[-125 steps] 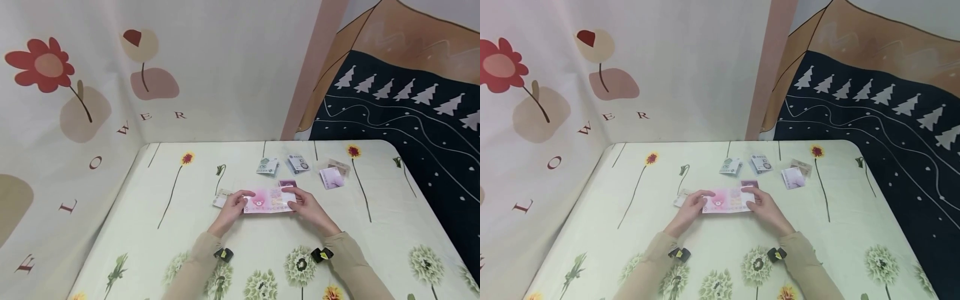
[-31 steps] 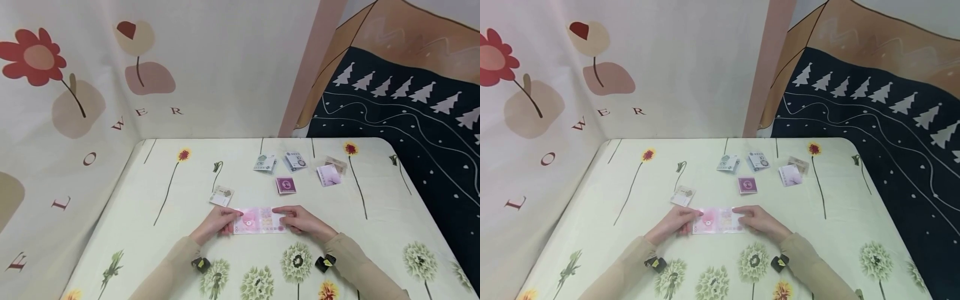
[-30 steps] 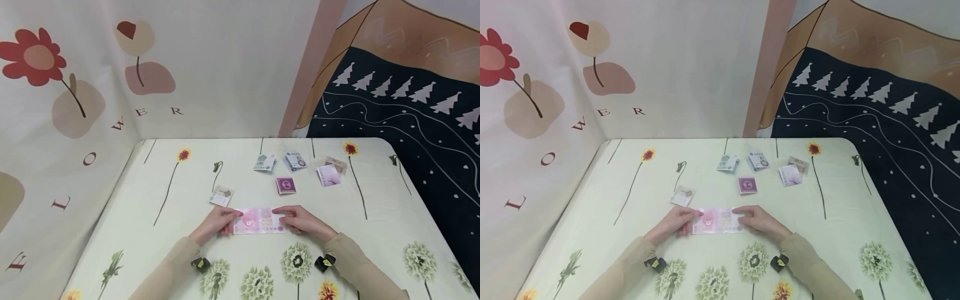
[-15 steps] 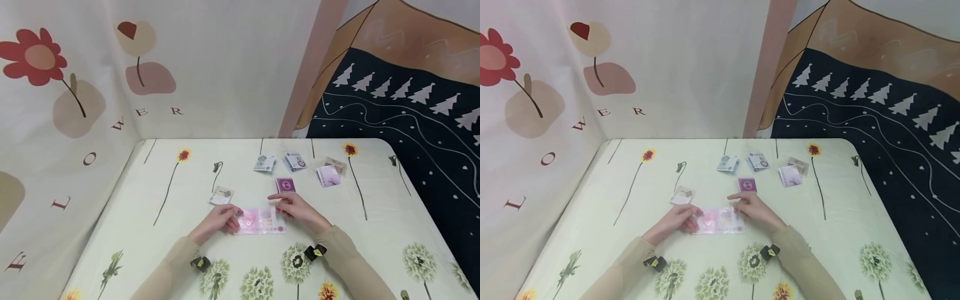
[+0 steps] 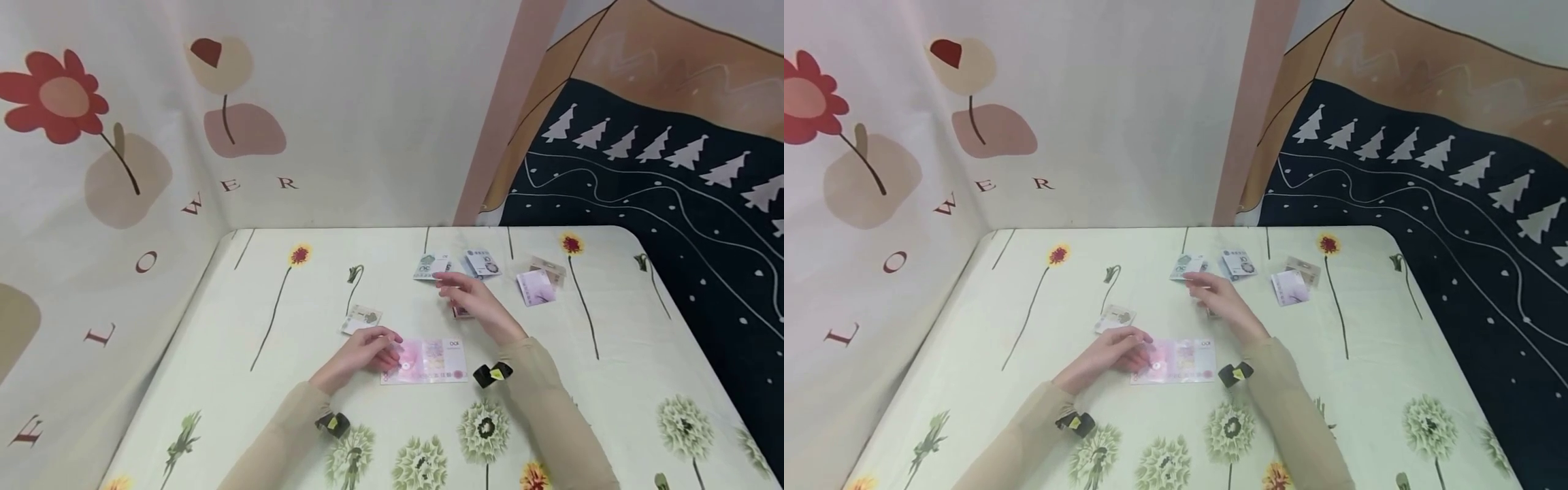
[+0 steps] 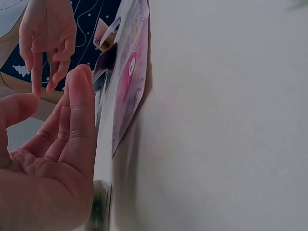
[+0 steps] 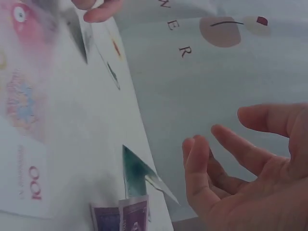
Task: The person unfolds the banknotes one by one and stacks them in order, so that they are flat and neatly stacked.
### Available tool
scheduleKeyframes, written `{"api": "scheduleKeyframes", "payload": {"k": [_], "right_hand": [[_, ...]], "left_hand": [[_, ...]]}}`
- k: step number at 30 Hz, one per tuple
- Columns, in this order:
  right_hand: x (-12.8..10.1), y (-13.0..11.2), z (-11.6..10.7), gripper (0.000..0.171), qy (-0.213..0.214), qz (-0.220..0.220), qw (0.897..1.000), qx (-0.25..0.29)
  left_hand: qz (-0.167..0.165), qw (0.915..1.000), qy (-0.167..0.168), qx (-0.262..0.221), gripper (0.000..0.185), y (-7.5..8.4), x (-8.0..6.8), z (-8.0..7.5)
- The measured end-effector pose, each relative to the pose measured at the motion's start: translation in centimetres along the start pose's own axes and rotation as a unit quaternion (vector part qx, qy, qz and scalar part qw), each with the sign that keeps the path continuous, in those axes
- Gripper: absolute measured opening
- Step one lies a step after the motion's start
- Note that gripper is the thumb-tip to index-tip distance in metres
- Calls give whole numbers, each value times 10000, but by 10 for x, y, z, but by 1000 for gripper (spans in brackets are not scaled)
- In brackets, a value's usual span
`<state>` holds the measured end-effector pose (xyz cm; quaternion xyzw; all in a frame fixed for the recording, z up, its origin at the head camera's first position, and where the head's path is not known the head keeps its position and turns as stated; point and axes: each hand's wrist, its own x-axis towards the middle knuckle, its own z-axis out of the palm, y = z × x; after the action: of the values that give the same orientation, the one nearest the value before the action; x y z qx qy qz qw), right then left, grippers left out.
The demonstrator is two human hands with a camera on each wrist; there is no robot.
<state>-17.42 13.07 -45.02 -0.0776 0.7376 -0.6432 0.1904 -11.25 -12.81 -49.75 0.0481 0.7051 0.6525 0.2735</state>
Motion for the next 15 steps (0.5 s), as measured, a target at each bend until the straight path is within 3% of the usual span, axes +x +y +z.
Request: {"api": "scheduleKeyframes", "payload": {"k": [8,15], "right_hand": [[21,-4,-1,43,421,27,9991,-98],[40,0,4,40,1204,299,9911,-476]], "left_hand": [[112,9998,-70,136,29,16,12,0],[304,9983,271,409,30,34,31,-10]]}}
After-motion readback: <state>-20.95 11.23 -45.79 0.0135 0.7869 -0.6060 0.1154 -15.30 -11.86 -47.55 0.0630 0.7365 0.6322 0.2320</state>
